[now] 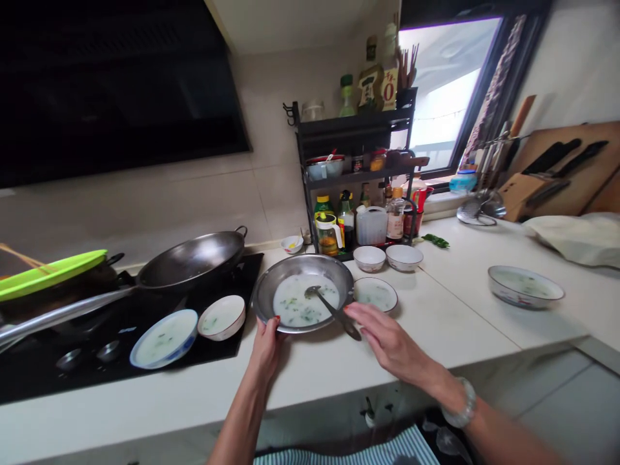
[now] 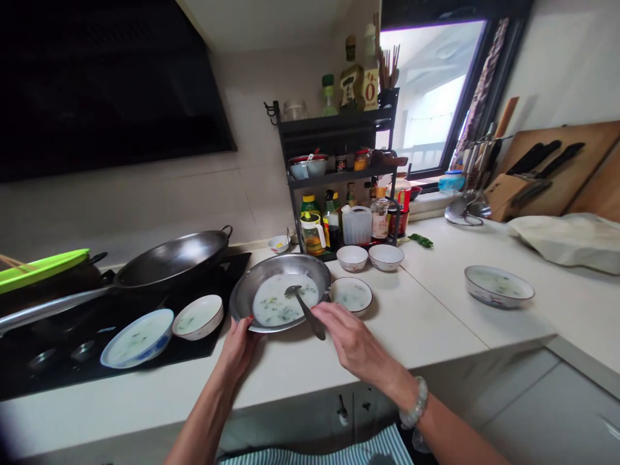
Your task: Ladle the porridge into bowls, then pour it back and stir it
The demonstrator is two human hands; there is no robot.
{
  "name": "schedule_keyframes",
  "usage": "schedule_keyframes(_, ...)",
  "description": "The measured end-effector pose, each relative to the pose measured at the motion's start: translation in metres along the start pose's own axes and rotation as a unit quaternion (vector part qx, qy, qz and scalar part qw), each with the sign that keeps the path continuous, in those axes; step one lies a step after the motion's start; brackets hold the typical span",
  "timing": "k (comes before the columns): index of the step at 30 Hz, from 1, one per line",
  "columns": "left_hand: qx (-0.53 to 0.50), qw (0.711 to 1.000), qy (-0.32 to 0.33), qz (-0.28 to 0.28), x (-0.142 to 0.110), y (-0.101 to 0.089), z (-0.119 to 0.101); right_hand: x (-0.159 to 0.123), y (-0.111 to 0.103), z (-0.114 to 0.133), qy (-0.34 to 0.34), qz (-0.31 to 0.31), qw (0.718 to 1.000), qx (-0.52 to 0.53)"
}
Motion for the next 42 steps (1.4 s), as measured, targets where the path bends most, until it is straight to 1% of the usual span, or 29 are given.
schedule_keyframes(1,-0.001,1.000,0.000,-0.004,-0.001,0.001,0.000,-0.005,-0.005,-0.006,0.058,-0.047,0.997,0.006)
schedule_keyframes(2,-0.002,1.000,0.001,-0.009,-0.001,0.001,-0.001,-0.010,-0.012,-0.013,0.133,-0.101,0.986,0.019)
schedule_keyframes(3,-0.001,1.000,0.003,-0.016,-0.001,0.002,-0.001,-0.017,-0.018,-0.021,0.220,-0.154,0.962,0.042)
schedule_keyframes(4,0.002,1.000,0.005,-0.021,-0.001,0.002,-0.001,-0.024,-0.024,-0.030,0.314,-0.200,0.925,0.075)
schedule_keyframes(5,0.004,1.000,0.006,-0.025,-0.002,0.002,-0.001,-0.030,-0.028,-0.038,0.403,-0.226,0.879,0.119)
schedule_keyframes(6,0.007,1.000,0.008,-0.026,-0.002,0.002,-0.001,-0.035,-0.031,-0.045,0.480,-0.238,0.827,0.171)
schedule_keyframes(7,0.009,1.000,0.010,-0.026,-0.002,0.002,-0.001,-0.038,-0.032,-0.050,0.538,-0.235,0.777,0.227)
schedule_keyframes(8,0.012,1.000,0.012,-0.026,-0.002,0.002,-0.001,-0.040,-0.032,-0.054,0.576,-0.224,0.733,0.284)
schedule_keyframes(9,0.016,0.999,0.013,-0.025,-0.002,0.002,-0.001,-0.039,-0.031,-0.056,0.595,-0.207,0.699,0.340)
schedule_keyframes(10,0.020,0.999,0.014,-0.025,-0.002,0.002,-0.001,-0.037,-0.029,-0.058,0.598,-0.188,0.674,0.392)
schedule_keyframes(13,0.035,0.999,0.016,-0.029,-0.002,0.001,-0.001,-0.029,-0.020,-0.063,0.576,-0.148,0.630,0.500)
schedule_keyframes(15,0.043,0.998,0.020,-0.034,-0.003,0.001,-0.001,-0.025,-0.014,-0.068,0.583,-0.146,0.593,0.536)
schedule_keyframes(17,0.044,0.998,0.022,-0.035,-0.003,0.000,-0.001,-0.022,-0.009,-0.074,0.607,-0.151,0.550,0.554)
schedule_keyframes(19,0.043,0.998,0.021,-0.034,-0.003,0.000,0.000,-0.020,-0.006,-0.078,0.627,-0.155,0.516,0.562)
schedule_keyframes(21,0.040,0.999,0.020,-0.031,-0.002,0.000,0.001,-0.018,-0.005,-0.081,0.637,-0.165,0.498,0.565)
schedule_keyframes(23,0.036,0.999,0.020,-0.030,-0.001,-0.001,0.002,-0.017,-0.004,-0.082,0.642,-0.174,0.488,0.565)
schedule_keyframes(27,0.034,0.999,0.014,-0.034,-0.001,-0.001,0.001,-0.020,-0.006,-0.086,0.641,-0.188,0.489,0.561)
schedule_keyframes(31,0.038,0.999,0.014,-0.036,-0.004,0.001,-0.001,-0.027,-0.014,-0.093,0.638,-0.202,0.493,0.556)
schedule_keyframes(34,0.038,0.998,0.014,-0.045,-0.005,0.001,-0.001,-0.033,-0.027,-0.098,0.637,-0.212,0.499,0.549)
schedule_keyframes(38,0.039,0.998,0.013,-0.044,-0.003,0.000,0.000,-0.040,-0.053,-0.101,0.627,-0.229,0.513,0.540)
schedule_keyframes(42,0.047,0.998,0.018,-0.036,-0.001,-0.003,0.001,-0.044,-0.084,-0.107,0.621,-0.250,0.551,0.498)
Point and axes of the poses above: each hand's wrist, its own x-axis towards the middle knuckle, its own y-axis out of the palm, z = x × y, the point moved 2 cm from there along x, towards the middle knuckle, and after that the axes turned 5 degrees about -z, right-handed, at the moved point
